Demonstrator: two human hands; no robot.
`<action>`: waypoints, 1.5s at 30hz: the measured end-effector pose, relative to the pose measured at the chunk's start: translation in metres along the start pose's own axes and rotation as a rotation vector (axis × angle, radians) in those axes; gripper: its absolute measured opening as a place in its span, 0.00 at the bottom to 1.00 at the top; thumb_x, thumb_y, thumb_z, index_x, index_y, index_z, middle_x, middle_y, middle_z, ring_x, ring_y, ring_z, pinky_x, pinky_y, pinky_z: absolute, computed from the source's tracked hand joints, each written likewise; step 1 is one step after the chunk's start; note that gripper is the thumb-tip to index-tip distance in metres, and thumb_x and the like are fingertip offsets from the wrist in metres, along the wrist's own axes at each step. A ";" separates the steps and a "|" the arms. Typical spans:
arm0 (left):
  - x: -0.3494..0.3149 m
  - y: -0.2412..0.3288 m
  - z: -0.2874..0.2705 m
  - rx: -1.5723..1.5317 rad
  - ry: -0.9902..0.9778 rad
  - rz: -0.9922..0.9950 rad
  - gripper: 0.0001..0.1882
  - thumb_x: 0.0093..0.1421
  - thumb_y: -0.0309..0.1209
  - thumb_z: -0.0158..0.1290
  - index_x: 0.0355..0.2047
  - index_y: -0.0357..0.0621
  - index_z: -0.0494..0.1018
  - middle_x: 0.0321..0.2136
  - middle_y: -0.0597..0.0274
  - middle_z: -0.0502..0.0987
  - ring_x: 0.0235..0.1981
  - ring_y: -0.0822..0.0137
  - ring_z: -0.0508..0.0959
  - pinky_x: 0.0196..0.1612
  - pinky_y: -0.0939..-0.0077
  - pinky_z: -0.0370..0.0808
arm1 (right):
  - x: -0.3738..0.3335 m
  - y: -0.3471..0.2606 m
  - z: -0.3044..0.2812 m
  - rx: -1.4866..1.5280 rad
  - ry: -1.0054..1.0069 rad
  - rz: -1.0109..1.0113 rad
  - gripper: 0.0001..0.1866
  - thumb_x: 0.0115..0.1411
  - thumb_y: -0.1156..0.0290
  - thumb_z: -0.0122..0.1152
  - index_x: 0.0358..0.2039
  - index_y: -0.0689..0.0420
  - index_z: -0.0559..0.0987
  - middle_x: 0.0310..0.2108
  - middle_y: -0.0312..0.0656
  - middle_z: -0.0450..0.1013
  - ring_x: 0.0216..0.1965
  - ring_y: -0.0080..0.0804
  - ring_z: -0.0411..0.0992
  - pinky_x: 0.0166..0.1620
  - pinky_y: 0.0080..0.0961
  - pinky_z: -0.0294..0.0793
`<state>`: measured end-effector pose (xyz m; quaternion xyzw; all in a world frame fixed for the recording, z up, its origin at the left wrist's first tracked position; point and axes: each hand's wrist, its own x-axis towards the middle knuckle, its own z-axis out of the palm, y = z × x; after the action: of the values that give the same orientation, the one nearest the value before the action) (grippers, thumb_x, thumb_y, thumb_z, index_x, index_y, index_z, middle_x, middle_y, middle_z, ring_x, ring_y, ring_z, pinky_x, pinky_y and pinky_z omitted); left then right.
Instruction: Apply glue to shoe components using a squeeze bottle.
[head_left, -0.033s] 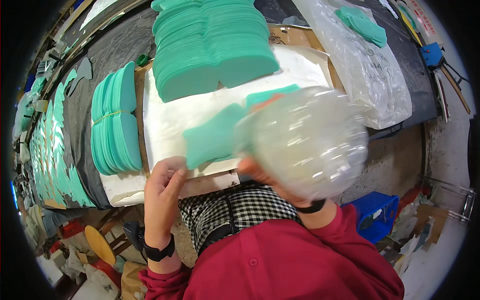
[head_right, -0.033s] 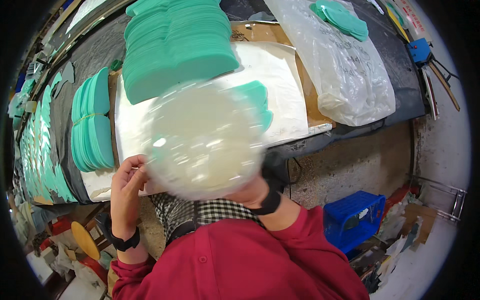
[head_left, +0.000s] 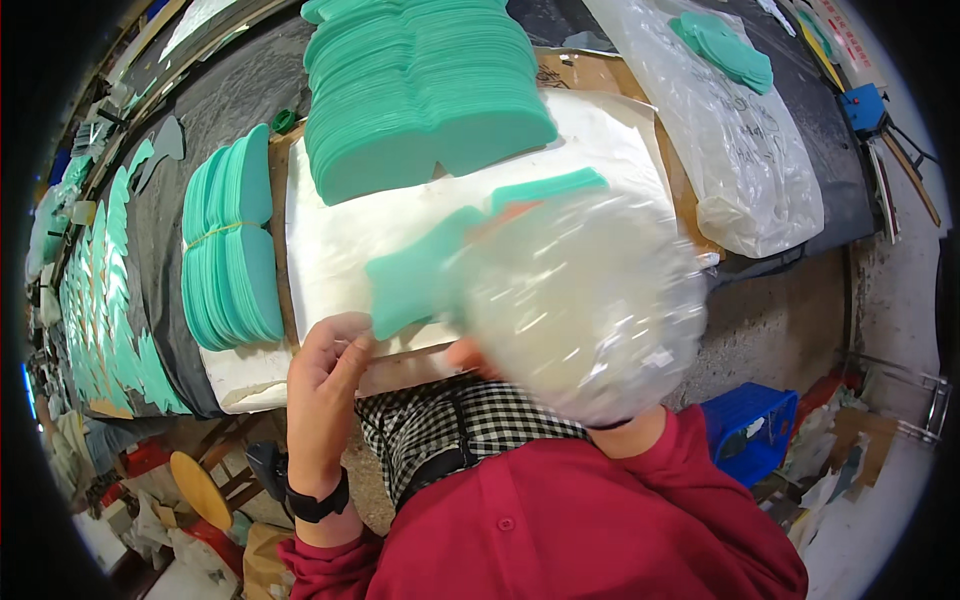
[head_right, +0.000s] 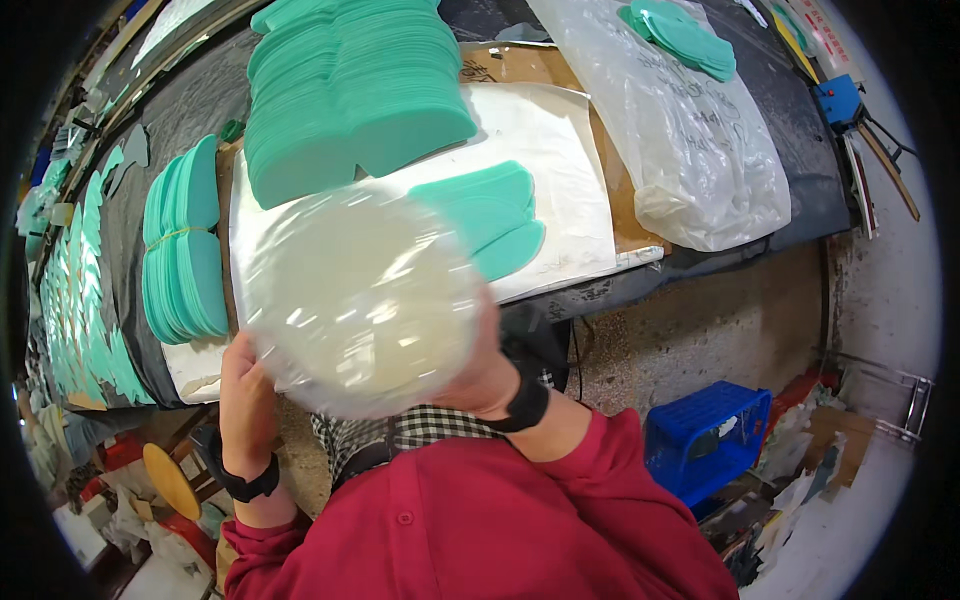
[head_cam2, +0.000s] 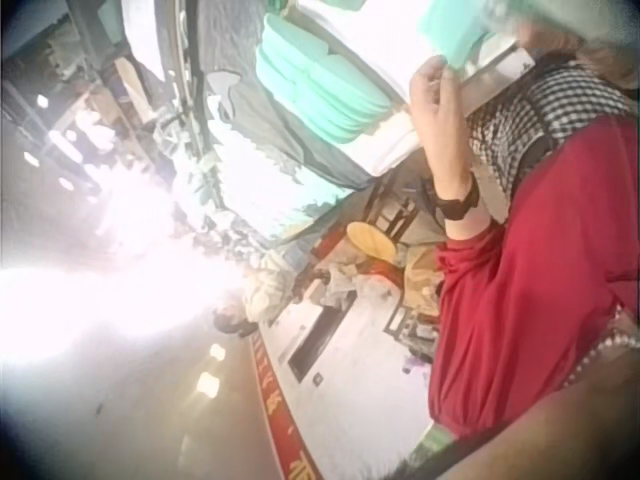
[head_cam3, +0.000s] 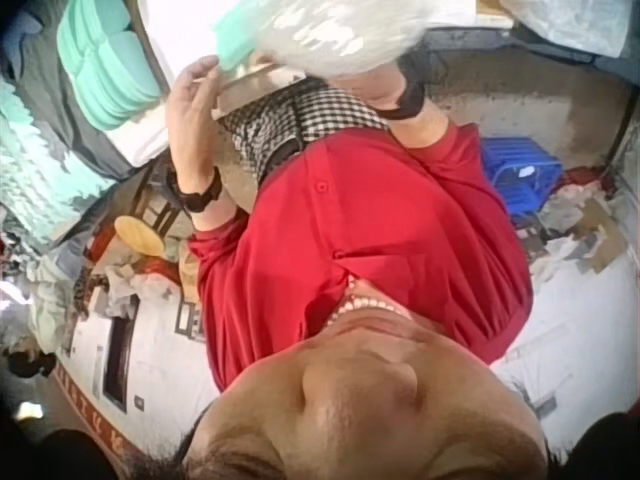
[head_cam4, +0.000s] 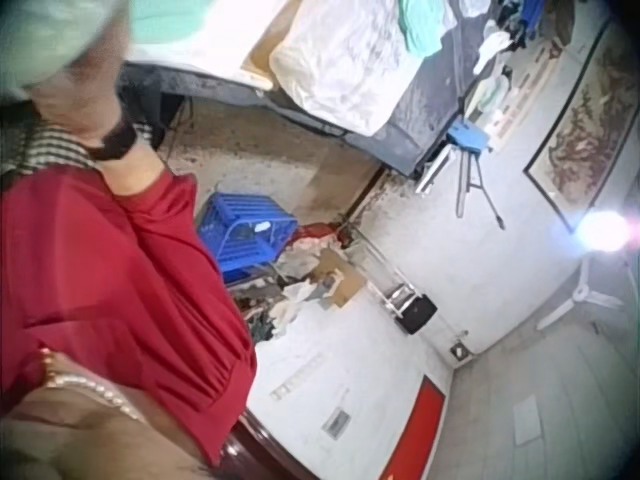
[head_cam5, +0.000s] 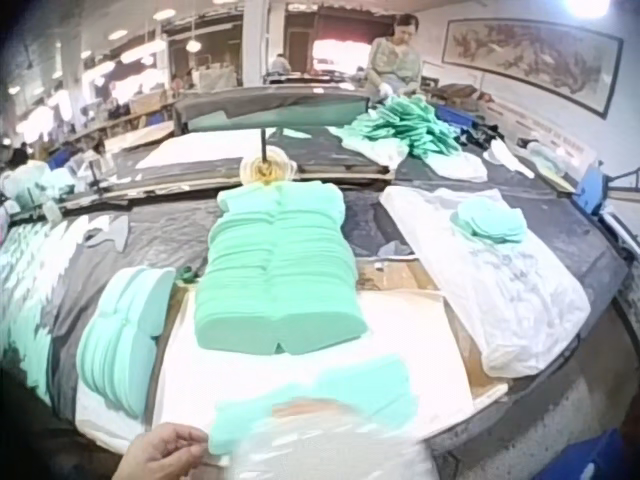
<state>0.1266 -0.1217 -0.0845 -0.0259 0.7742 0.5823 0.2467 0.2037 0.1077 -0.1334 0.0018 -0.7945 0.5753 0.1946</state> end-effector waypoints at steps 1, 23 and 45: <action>0.000 0.006 0.002 -0.118 -0.010 -0.022 0.08 0.67 0.28 0.54 0.44 0.38 0.76 0.30 0.69 0.73 0.31 0.79 0.70 0.35 0.80 0.67 | 0.002 -0.001 -0.004 0.000 0.003 0.001 0.34 0.57 0.63 0.72 0.63 0.57 0.72 0.63 0.47 0.69 0.63 0.44 0.67 0.63 0.43 0.67; 0.019 0.069 0.005 0.275 -0.090 0.638 0.04 0.56 0.18 0.57 0.31 0.35 0.73 0.30 0.62 0.74 0.31 0.69 0.71 0.38 0.76 0.69 | 0.048 -0.009 -0.149 0.295 0.890 -0.118 0.27 0.65 0.63 0.67 0.60 0.59 0.70 0.56 0.45 0.71 0.57 0.38 0.72 0.62 0.44 0.72; -0.014 0.025 0.007 0.574 0.011 0.858 0.09 0.51 0.17 0.64 0.34 0.36 0.79 0.33 0.55 0.78 0.28 0.57 0.79 0.29 0.69 0.75 | 0.124 0.011 -0.090 0.307 0.375 -0.109 0.23 0.57 0.74 0.75 0.52 0.58 0.76 0.44 0.36 0.78 0.43 0.24 0.76 0.50 0.24 0.75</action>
<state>0.1329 -0.1111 -0.0575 0.3597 0.8451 0.3950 -0.0215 0.1146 0.2209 -0.0809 -0.0326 -0.6467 0.6680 0.3666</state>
